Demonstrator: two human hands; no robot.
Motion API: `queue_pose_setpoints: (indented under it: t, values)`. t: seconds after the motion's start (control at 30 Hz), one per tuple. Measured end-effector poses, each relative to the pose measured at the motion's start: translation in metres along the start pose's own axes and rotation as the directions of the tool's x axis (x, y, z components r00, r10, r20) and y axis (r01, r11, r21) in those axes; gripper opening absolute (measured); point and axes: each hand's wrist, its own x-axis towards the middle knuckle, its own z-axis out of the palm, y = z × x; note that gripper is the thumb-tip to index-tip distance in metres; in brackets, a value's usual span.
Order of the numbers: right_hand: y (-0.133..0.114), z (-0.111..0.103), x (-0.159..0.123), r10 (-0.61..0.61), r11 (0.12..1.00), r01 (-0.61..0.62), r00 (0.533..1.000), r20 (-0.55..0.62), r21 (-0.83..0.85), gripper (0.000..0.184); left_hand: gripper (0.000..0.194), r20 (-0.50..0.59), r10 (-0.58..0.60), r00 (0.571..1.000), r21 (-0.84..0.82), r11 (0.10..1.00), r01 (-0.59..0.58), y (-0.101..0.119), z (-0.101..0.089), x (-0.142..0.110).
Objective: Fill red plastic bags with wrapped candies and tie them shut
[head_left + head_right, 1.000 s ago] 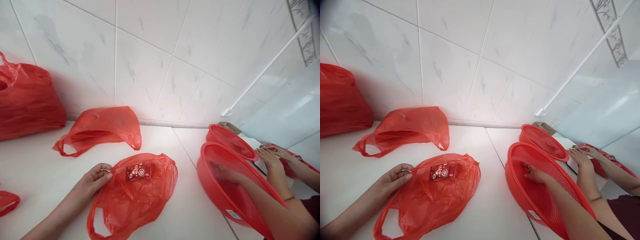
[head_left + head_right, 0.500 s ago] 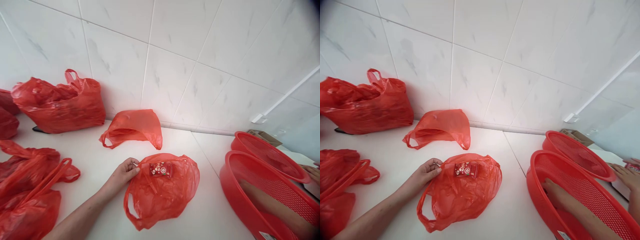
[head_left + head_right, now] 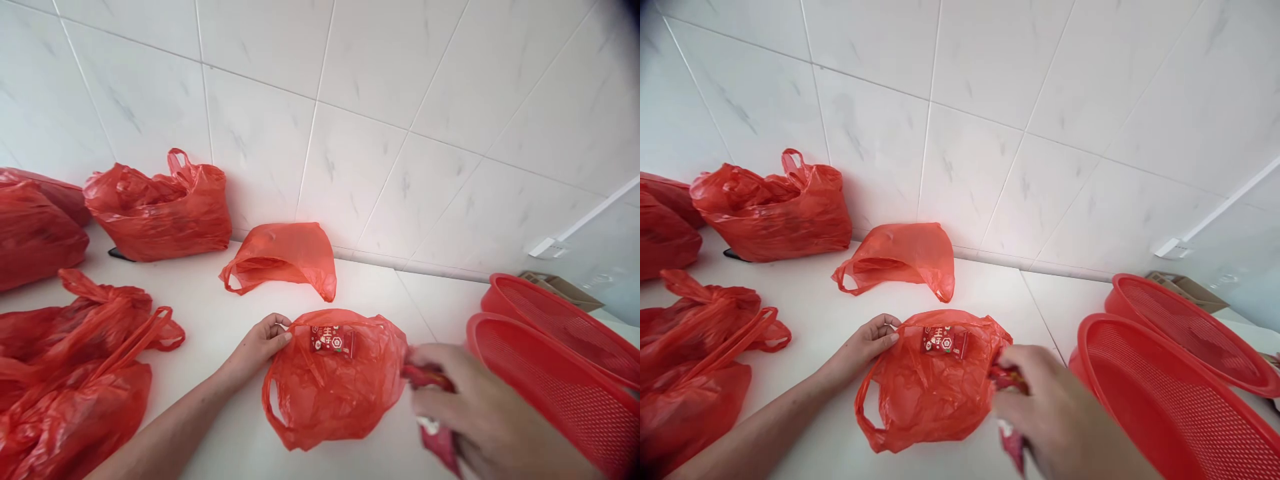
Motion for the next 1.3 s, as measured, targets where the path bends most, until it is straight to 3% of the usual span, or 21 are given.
queue_pose_setpoints:
  t: [0.03, 0.1, 0.2, 0.27, 0.37, 0.43, 0.53, 0.63, 0.73, 0.83, 0.9, 0.97, 1.03, 1.1, 1.13, 1.2, 1.27, 1.3]
  values:
    - [-0.015, 0.012, 0.004, -0.125, 0.990, 0.116, 0.983, 0.134, 0.078, 0.027, 0.031, 0.000, 0.004, 1.000, 0.005, 1.000, -0.004, -0.001, 0.000, 0.000]
    - [-0.034, 0.039, 0.014, -0.247, 0.965, 0.216, 0.939, 0.237, 0.149, 0.029, 0.031, 0.000, 0.013, 1.000, 0.015, 1.000, -0.013, -0.002, -0.002, 0.001]
    - [-0.039, 0.072, 0.031, -0.258, 0.966, 0.242, 0.936, 0.239, 0.095, 0.034, 0.030, -0.003, 0.027, 1.000, 0.027, 0.999, -0.027, -0.003, -0.002, 0.001]
    - [-0.033, 0.080, 0.039, -0.251, 0.968, 0.245, 0.945, 0.211, 0.054, 0.041, 0.030, -0.002, 0.032, 1.000, 0.033, 0.999, -0.031, -0.002, -0.002, 0.001]
    - [-0.016, 0.072, 0.038, -0.185, 0.983, 0.184, 0.976, 0.116, 0.020, 0.044, 0.031, -0.007, 0.031, 1.000, 0.043, 0.999, -0.030, -0.002, -0.001, 0.000]
    - [0.000, 0.065, 0.030, -0.051, 0.998, 0.051, 0.999, -0.009, -0.038, 0.038, 0.033, -0.022, 0.029, 0.999, 0.056, 0.998, -0.028, 0.000, 0.000, 0.000]
    - [0.024, 0.064, 0.014, 0.153, 0.981, -0.167, 0.979, -0.133, -0.099, 0.043, 0.035, -0.088, 0.033, 0.996, 0.088, 0.996, -0.025, 0.009, 0.001, -0.003]
    - [0.038, 0.074, -0.001, 0.249, 0.964, -0.256, 0.965, -0.082, -0.078, 0.055, 0.031, -0.217, 0.053, 0.975, 0.214, 0.977, -0.006, 0.026, 0.001, -0.013]
    - [0.042, 0.083, -0.006, 0.285, 0.958, -0.286, 0.958, -0.032, -0.035, 0.062, 0.026, -0.290, 0.126, 0.949, 0.475, 0.879, 0.029, 0.039, -0.003, -0.037]
    - [0.042, 0.088, 0.000, 0.310, 0.951, -0.310, 0.951, -0.015, -0.012, 0.063, 0.049, -0.195, 0.162, 0.967, 0.657, 0.754, 0.006, 0.036, -0.006, -0.070]
    - [0.042, 0.089, 0.009, 0.305, 0.952, -0.305, 0.952, 0.010, -0.001, 0.057, 0.066, -0.127, 0.106, 0.986, 0.703, 0.711, 0.014, 0.029, -0.003, -0.090]
    - [0.042, 0.086, 0.021, 0.282, 0.956, -0.288, 0.954, 0.101, 0.049, 0.038, 0.070, -0.061, 0.002, 0.998, 0.712, 0.701, 0.042, 0.026, 0.002, -0.102]
    - [0.041, 0.076, 0.033, 0.280, 0.928, -0.318, 0.938, 0.203, 0.192, 0.023, 0.053, 0.007, -0.069, 0.998, 0.713, 0.700, 0.044, 0.033, 0.007, -0.103]
    - [0.039, 0.058, 0.042, 0.334, 0.822, -0.380, 0.925, 0.181, 0.424, 0.023, 0.026, -0.023, 0.008, 1.000, 0.692, 0.722, 0.010, 0.052, 0.009, -0.097]
    - [0.039, 0.046, 0.046, 0.412, 0.742, -0.401, 0.905, 0.106, 0.537, 0.022, 0.017, -0.083, 0.102, 0.991, 0.665, 0.746, -0.021, 0.066, 0.009, -0.092]
    - [0.039, 0.024, 0.051, 0.598, 0.588, -0.344, 0.794, -0.107, 0.732, 0.019, 0.007, -0.291, 0.327, 0.899, 0.564, 0.818, -0.115, 0.096, 0.007, -0.086]
    - [0.039, 0.008, 0.052, 0.715, 0.489, -0.212, 0.653, -0.250, 0.846, 0.019, 0.004, -0.409, 0.424, 0.808, 0.463, 0.860, -0.217, 0.123, 0.005, -0.084]
    - [0.039, 0.003, 0.051, 0.733, 0.453, -0.159, 0.627, -0.265, 0.877, 0.021, 0.006, -0.414, 0.426, 0.805, 0.418, 0.874, -0.248, 0.132, 0.005, -0.084]
